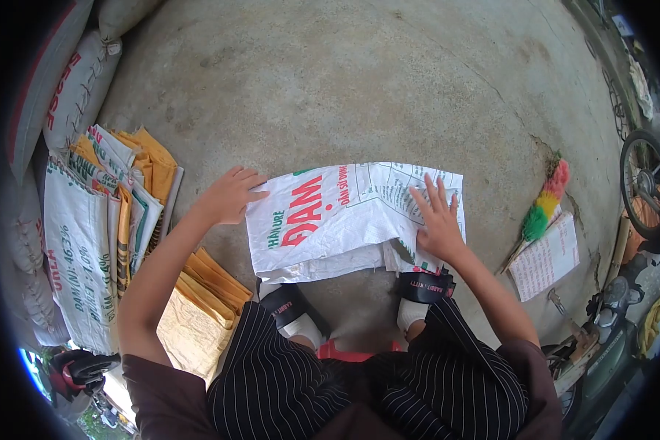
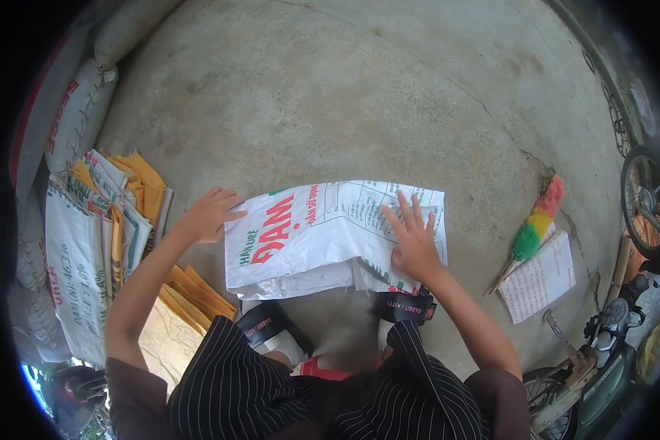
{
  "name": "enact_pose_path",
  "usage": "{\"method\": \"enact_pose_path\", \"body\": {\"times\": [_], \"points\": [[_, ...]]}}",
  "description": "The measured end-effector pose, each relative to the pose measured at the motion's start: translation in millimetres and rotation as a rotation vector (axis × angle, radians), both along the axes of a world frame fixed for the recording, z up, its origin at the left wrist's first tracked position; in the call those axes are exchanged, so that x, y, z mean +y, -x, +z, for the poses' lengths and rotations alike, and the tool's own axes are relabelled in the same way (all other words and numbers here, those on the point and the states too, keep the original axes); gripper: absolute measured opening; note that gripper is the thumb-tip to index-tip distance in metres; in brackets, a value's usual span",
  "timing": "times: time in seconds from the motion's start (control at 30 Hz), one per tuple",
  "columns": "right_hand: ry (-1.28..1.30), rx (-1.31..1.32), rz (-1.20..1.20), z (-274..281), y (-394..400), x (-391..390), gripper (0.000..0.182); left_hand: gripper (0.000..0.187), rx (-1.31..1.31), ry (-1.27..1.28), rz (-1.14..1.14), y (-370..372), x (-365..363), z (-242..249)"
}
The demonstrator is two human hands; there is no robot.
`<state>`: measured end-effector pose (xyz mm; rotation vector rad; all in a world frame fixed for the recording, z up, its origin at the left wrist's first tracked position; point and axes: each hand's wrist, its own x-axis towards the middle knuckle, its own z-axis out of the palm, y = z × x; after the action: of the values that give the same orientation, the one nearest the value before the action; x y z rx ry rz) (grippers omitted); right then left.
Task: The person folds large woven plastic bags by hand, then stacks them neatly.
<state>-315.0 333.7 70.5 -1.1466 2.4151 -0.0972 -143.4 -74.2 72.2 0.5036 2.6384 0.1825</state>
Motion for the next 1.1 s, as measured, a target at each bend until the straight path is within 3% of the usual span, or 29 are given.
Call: {"method": "enact_pose_path", "body": {"times": [0.03, 0.07, 0.13, 0.17, 0.2, 0.27, 0.33, 0.43, 0.47, 0.53, 0.57, 0.63, 0.67, 0.77, 0.8, 0.87, 0.9, 0.97, 1.1], "points": [[0.165, -0.030, 0.123, 0.8, -8.4, -2.0, 0.074, 0.050, -0.143, 0.143, 0.043, 8.0, 9.5, 5.2], [0.165, -0.033, 0.121, -0.4, -12.8, -6.6, 0.074, 0.050, -0.146, 0.143, 0.042, 18.0, 26.4, 12.8], [0.261, -0.340, 0.034, -3.1, -22.2, -14.3, 0.070, 0.060, -0.236, -0.094, 0.775, 41.0, 77.3, 30.2], [0.280, -0.338, 0.034, -2.0, -17.9, -14.0, 0.056, 0.066, -0.165, -0.220, 0.835, 49.4, 105.7, 38.0], [0.288, -0.340, 0.024, -1.9, -19.0, -12.9, 0.056, 0.072, -0.093, -0.347, 0.890, 53.7, 132.3, 43.7], [0.378, -0.290, -0.155, -2.1, -21.1, -11.9, 0.041, 0.079, -0.046, -0.371, 0.743, 53.2, 169.4, 46.6], [0.362, -0.173, -0.159, 1.7, -27.6, -18.2, 0.041, 0.080, 0.018, -0.385, 0.706, 43.0, 180.1, 30.9], [0.383, 0.223, -0.510, -0.4, -28.3, -11.2, 0.058, 0.082, 0.134, -0.399, 0.586, 30.4, 173.7, 0.0], [0.384, 0.223, -0.509, 0.8, -22.5, -3.8, 0.058, 0.083, 0.174, -0.395, 0.495, 24.9, 165.1, -8.1], [0.192, -0.039, -1.017, 2.3, -10.9, 13.5, 0.062, 0.082, 0.190, -0.405, 0.464, 15.3, 155.7, -21.8], [0.189, -0.042, -1.023, -10.2, -5.7, 29.0, 0.062, 0.082, 0.204, -0.420, 0.434, 12.2, 153.4, -24.7], [0.079, -0.325, -1.263, -34.0, 4.9, 48.0, 0.056, 0.080, 0.212, -0.454, 0.449, 13.5, 152.6, -25.5], [0.079, -0.322, -1.268, -32.7, 8.9, 51.8, 0.056, 0.078, 0.225, -0.486, 0.466, 15.7, 152.3, -25.9], [0.512, -0.932, -1.378, -31.9, 29.4, 58.7, 0.027, 0.073, 0.261, -0.474, 0.446, 18.7, 148.7, -36.6], [0.511, -0.930, -1.375, -34.5, 44.5, 65.3, 0.027, 0.073, 0.263, -0.475, 0.448, 17.8, 147.0, -42.1], [0.729, -1.191, -1.335, -22.1, 75.6, 61.2, 0.023, 0.070, 0.269, -0.393, 0.346, 12.8, 142.6, -55.7], [0.732, -1.192, -1.338, -20.7, 89.4, 57.6, 0.023, 0.070, 0.267, -0.392, 0.343, 10.2, 141.0, -62.6], [0.640, -1.107, -1.032, -19.9, 111.1, 52.0, 0.021, 0.067, 0.257, -0.432, 0.325, 8.4, 137.3, -70.4], [0.435, -0.997, -1.053, -52.9, 111.7, 63.9, 0.024, 0.066, 0.272, -0.391, 0.311, 14.1, 132.2, -71.2]]}}
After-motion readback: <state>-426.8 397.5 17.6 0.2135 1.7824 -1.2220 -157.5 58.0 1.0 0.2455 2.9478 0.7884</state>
